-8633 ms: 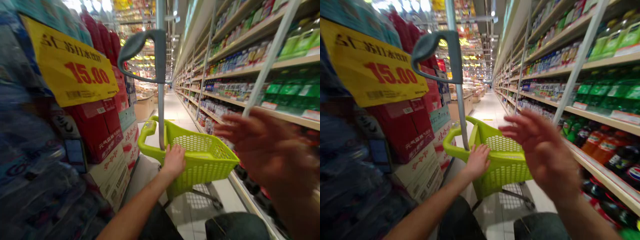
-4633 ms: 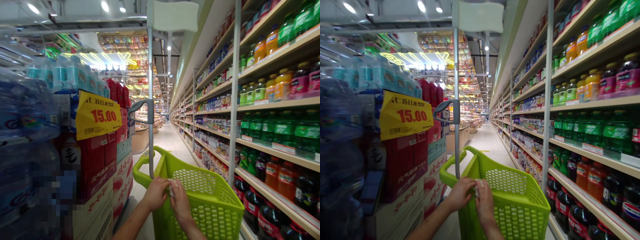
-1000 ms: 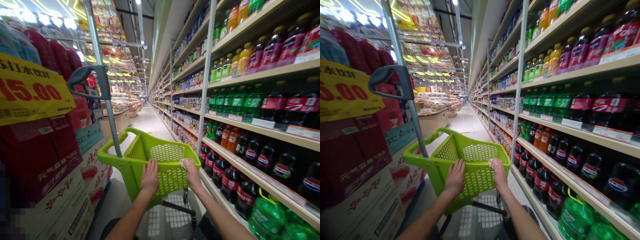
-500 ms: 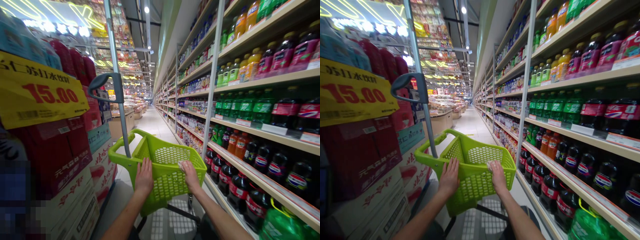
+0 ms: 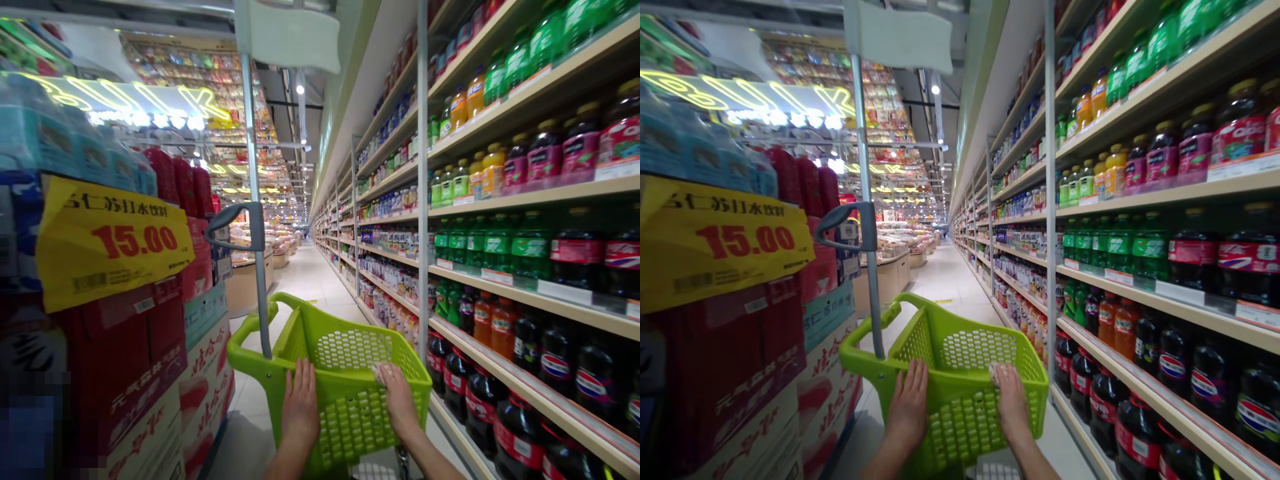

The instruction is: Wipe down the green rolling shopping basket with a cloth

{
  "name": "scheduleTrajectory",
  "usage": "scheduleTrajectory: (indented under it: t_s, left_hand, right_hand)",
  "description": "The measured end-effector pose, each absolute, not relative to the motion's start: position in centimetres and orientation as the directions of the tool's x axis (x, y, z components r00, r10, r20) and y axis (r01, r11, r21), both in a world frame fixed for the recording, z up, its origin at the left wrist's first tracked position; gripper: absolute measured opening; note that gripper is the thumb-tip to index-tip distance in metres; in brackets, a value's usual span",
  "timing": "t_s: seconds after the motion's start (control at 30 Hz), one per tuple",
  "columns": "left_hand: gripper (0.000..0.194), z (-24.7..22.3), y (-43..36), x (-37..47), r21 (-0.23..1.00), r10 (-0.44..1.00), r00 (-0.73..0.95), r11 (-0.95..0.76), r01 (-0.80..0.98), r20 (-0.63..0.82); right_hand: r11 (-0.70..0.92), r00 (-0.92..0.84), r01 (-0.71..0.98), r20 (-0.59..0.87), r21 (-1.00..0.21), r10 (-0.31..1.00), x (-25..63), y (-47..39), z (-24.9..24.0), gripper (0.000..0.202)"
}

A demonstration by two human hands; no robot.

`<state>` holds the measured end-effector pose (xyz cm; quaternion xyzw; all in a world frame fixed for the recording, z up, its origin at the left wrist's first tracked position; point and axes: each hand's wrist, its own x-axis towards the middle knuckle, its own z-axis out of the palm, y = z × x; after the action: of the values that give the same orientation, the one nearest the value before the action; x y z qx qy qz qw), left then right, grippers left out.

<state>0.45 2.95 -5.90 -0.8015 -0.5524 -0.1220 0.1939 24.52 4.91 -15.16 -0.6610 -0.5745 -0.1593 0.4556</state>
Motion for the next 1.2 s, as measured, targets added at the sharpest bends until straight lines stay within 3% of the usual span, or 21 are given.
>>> scheduleTrajectory:
  t_s: [0.1,0.27,0.37,0.57,0.7,0.8,1.0,1.2]
  left_hand:
    - [0.070,-5.1,2.7,1.0,-0.135,0.854,0.359,-0.333,0.933,0.376]
    - [0.062,-2.6,2.2,-0.6,-0.103,0.826,0.393,-0.386,0.917,0.404]
    - [0.060,-1.8,2.5,-3.0,-0.121,0.805,0.314,-0.294,0.948,0.503]
    - [0.061,-2.8,3.1,-4.3,-0.167,0.794,0.326,-0.280,0.945,0.514]
    - [0.065,-3.2,2.9,-4.3,-0.183,0.786,0.362,-0.312,0.932,0.502]
    - [0.065,-3.2,2.4,-4.9,-0.202,0.794,0.382,-0.324,0.924,0.473]
    - [0.063,-3.3,1.5,-4.9,-0.180,0.797,0.387,-0.344,0.922,0.463]
    - [0.065,-3.2,1.1,-4.8,-0.179,0.819,0.377,-0.332,0.926,0.434]
  right_hand:
    - [0.073,0.313,0.895,0.737,-0.440,0.599,22.7,5.6,-14.4,0.051]
    - [0.243,0.145,0.889,0.743,-0.387,0.653,16.6,6.5,-12.3,0.052]
    - [0.229,0.182,0.870,0.717,-0.436,0.673,18.0,5.7,-12.1,0.048]
    - [0.264,0.217,0.823,0.709,-0.502,0.671,17.0,6.2,-11.3,0.046]
    - [0.371,0.112,0.803,0.729,-0.467,0.675,10.6,7.6,-9.4,0.048]
    - [0.445,0.024,0.784,0.737,-0.433,0.675,10.6,6.9,-9.4,0.051]
    - [0.354,0.079,0.832,0.723,-0.427,0.686,15.2,5.8,-10.7,0.050]
    - [0.453,-0.025,0.812,0.754,-0.367,0.657,10.2,5.9,-9.3,0.053]
